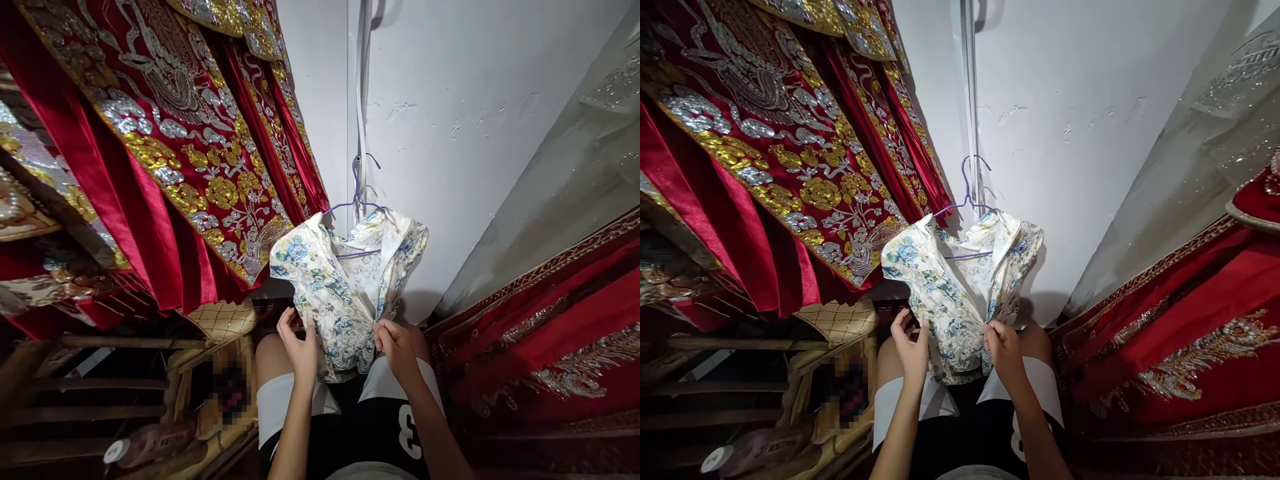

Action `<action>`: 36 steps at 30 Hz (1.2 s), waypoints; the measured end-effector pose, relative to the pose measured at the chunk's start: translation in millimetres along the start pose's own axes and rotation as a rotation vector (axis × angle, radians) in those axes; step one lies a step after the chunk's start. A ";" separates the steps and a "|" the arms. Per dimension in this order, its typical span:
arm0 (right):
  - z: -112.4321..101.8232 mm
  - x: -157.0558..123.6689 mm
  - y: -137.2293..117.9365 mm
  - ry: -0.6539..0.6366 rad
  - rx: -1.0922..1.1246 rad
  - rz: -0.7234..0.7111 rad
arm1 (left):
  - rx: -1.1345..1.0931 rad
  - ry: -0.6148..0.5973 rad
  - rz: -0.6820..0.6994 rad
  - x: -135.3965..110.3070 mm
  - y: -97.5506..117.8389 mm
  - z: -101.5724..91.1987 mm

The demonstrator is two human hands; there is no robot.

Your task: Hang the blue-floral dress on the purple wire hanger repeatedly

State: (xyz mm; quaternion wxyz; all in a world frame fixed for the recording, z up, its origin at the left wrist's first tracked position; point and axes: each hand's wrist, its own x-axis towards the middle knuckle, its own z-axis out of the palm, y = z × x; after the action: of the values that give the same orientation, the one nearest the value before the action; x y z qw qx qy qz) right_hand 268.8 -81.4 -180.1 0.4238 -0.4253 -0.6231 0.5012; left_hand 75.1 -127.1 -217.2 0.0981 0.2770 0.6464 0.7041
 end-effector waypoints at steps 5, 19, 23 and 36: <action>-0.5 -6.1 -5.1 -0.199 -0.054 -0.056 | 0.074 -0.569 0.207 -34.2 15.5 19.3; -27.0 15.0 -22.2 -0.048 -0.369 -0.458 | 0.125 -0.984 0.136 -58.8 46.4 21.3; -35.1 57.0 -42.9 -0.032 -0.407 -0.642 | 0.156 -1.093 0.140 -60.6 45.3 17.8; -33.8 137.2 -150.7 0.259 -0.453 -1.013 | 0.204 -1.192 0.153 -48.4 20.0 29.3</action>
State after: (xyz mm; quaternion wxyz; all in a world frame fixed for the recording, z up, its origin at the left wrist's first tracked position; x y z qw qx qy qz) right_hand 246.9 38.1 -12.9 0.5824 -0.2116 -0.7842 0.0329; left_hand 134.7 -128.9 -210.3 0.3651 0.6773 0.5224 0.3674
